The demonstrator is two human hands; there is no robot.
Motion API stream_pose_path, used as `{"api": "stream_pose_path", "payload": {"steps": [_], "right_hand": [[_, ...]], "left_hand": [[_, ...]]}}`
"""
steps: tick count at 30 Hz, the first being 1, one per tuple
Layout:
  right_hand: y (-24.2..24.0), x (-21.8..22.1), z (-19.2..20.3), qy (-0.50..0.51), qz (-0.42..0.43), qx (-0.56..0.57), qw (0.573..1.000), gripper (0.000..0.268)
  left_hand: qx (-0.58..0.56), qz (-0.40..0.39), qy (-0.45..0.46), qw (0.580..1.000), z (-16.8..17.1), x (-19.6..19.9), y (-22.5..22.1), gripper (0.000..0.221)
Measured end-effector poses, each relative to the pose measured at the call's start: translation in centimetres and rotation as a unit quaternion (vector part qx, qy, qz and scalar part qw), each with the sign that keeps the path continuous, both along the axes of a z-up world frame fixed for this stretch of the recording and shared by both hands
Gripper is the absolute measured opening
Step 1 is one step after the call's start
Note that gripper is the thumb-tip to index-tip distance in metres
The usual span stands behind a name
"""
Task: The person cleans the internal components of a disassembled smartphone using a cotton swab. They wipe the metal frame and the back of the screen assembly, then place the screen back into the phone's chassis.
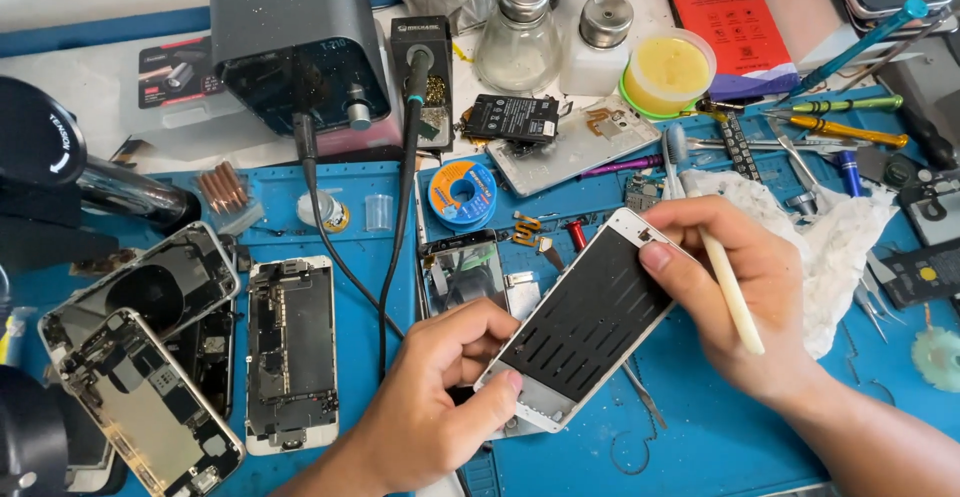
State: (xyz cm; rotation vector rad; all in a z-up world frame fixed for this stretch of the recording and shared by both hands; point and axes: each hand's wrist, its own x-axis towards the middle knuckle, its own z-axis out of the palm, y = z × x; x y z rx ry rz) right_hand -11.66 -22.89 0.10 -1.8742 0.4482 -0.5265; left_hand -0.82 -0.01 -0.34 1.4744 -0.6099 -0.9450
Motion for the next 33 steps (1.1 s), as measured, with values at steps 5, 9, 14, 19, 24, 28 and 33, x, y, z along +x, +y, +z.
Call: {"api": "stream_pose_path", "payload": {"steps": [5,9,14,19,24,28,33], "right_hand": [[0.2,0.2,0.1,0.011,0.006,0.0,1.0,0.019],[0.5,0.3,0.3,0.01,0.009,-0.045,0.999,0.019],[0.3,0.7,0.7,0.023,0.018,-0.037,0.999,0.027],[0.5,0.8,0.6,0.048,0.013,-0.043,0.998,0.03],[0.6,0.7,0.2,0.042,0.019,-0.04,0.998,0.034],[0.5,0.4,0.2,0.053,0.024,-0.094,0.994,0.036],[0.2,-1.3,-1.5,0.038,0.077,-0.087,0.992,0.039]], "left_hand": [[0.0,0.032,-0.004,0.999,-0.9,-0.3,-0.1,0.017],[0.074,0.027,0.008,0.997,-0.6,-0.1,-0.1,0.017],[0.051,0.03,0.039,0.997,-0.6,0.0,-0.1,0.016],[0.05,0.058,0.019,0.997,-0.9,-0.1,-0.4,0.011],[0.014,0.06,0.0,0.998,-0.9,-0.2,-0.5,0.019],[0.015,0.06,0.039,0.997,-0.5,0.0,-0.5,0.028],[-0.037,-0.037,0.156,0.986,0.8,0.2,-0.6,0.076]]}}
